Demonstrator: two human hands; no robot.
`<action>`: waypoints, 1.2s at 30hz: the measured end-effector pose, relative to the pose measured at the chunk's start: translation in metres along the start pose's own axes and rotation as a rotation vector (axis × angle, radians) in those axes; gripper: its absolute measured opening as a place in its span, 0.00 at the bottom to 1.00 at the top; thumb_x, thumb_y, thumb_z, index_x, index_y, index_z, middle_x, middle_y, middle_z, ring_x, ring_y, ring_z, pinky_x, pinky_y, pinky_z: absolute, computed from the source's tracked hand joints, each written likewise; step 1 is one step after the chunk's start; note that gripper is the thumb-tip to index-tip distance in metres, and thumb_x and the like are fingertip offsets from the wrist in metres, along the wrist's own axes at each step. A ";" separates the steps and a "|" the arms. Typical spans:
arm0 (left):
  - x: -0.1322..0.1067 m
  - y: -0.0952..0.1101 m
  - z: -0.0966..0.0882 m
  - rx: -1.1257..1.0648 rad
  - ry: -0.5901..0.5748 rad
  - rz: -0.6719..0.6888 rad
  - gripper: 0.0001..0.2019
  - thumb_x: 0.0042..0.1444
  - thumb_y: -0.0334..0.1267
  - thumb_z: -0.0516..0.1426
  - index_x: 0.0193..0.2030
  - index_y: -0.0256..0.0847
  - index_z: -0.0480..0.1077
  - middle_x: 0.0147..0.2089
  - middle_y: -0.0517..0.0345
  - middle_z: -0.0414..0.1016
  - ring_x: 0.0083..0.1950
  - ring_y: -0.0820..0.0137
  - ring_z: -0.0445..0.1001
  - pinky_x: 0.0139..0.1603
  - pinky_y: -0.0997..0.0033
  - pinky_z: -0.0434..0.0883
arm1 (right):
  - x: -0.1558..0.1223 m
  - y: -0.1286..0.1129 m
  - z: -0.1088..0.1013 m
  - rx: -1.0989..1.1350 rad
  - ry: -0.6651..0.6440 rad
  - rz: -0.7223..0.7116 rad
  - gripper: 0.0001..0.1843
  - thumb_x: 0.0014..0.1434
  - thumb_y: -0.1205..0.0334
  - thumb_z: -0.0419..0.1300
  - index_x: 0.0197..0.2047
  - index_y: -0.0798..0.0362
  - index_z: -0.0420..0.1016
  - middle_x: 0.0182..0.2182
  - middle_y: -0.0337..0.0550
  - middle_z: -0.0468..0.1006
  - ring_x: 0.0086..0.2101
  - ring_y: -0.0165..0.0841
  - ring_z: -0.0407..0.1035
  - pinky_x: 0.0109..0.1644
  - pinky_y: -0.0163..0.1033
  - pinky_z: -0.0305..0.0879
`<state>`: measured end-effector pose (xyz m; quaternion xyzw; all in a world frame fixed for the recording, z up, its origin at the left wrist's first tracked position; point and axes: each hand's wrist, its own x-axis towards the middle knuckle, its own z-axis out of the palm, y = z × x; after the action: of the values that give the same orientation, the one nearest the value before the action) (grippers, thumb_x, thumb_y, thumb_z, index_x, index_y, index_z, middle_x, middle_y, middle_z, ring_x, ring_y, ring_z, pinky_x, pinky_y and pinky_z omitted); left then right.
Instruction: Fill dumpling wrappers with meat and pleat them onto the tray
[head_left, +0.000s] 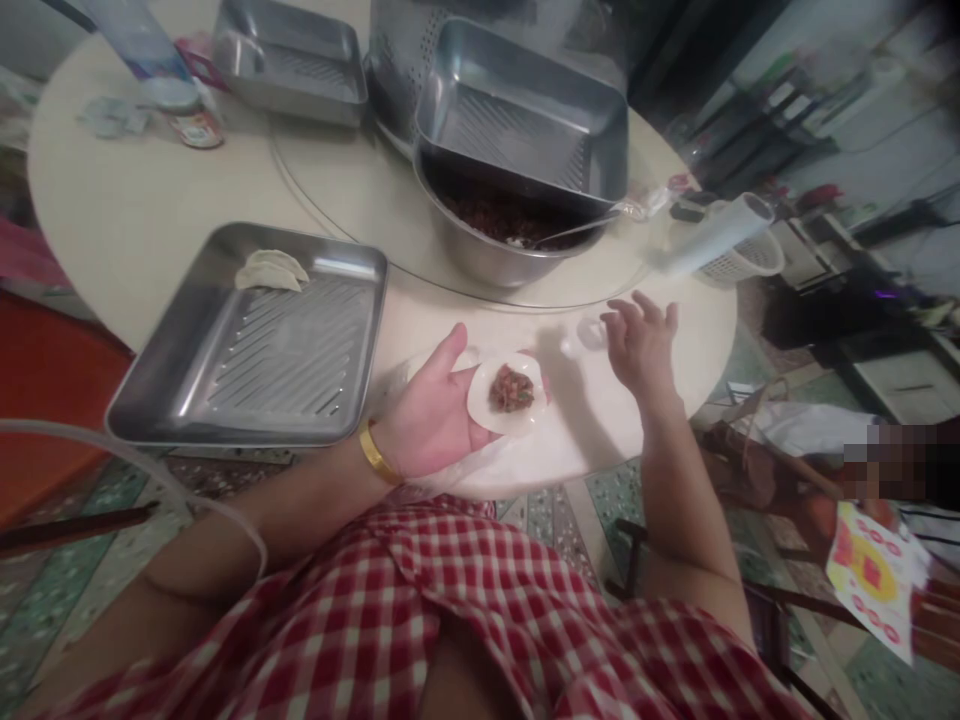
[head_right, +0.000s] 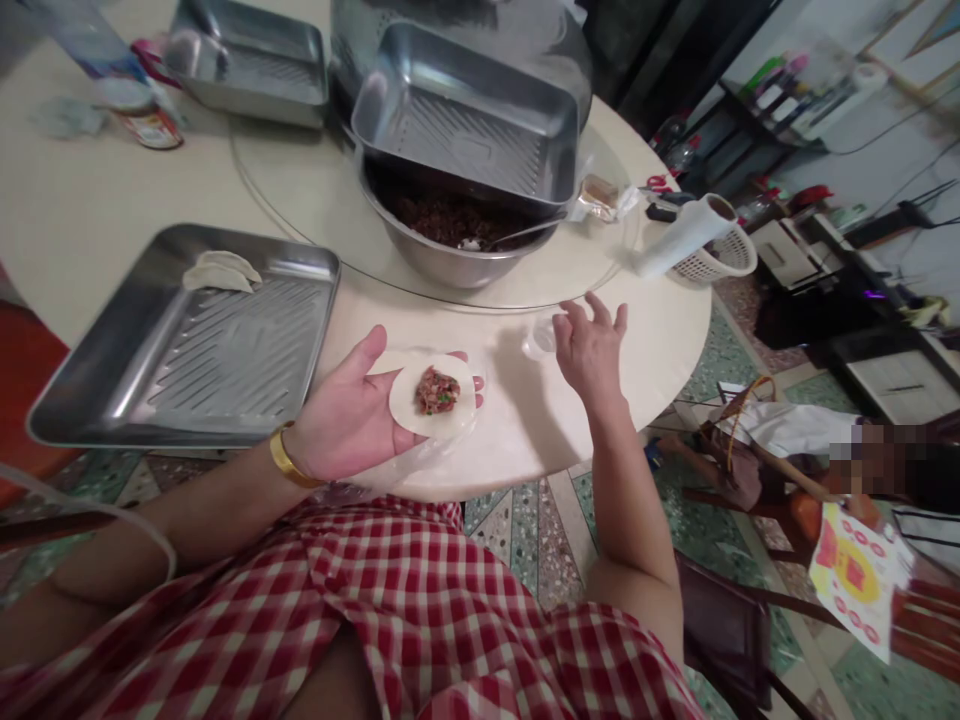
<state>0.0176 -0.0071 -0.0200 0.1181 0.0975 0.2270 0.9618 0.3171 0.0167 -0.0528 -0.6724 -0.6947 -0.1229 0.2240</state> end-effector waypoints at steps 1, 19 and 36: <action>0.000 0.000 -0.001 -0.002 0.005 -0.001 0.39 0.68 0.60 0.35 0.70 0.26 0.57 0.54 0.41 0.79 0.57 0.60 0.76 0.64 0.61 0.64 | -0.001 -0.009 -0.010 0.058 0.064 0.006 0.27 0.71 0.48 0.38 0.48 0.52 0.73 0.48 0.53 0.81 0.61 0.50 0.65 0.68 0.72 0.44; -0.001 -0.003 -0.001 -0.082 0.040 0.022 0.33 0.69 0.58 0.37 0.47 0.36 0.76 0.36 0.52 0.80 0.39 0.67 0.77 0.45 0.69 0.70 | -0.036 -0.135 -0.033 0.393 0.057 -0.647 0.25 0.71 0.51 0.39 0.62 0.50 0.66 0.48 0.42 0.82 0.66 0.38 0.60 0.77 0.55 0.36; -0.008 0.005 0.006 -0.088 0.061 0.065 0.36 0.68 0.60 0.34 0.66 0.40 0.65 0.52 0.49 0.79 0.47 0.62 0.78 0.54 0.63 0.69 | -0.058 -0.141 -0.036 0.238 0.151 -0.823 0.20 0.69 0.51 0.50 0.56 0.51 0.74 0.53 0.42 0.81 0.68 0.39 0.57 0.77 0.57 0.31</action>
<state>0.0102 -0.0073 -0.0116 0.0717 0.1130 0.2659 0.9547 0.1824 -0.0603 -0.0307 -0.2981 -0.8958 -0.1699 0.2825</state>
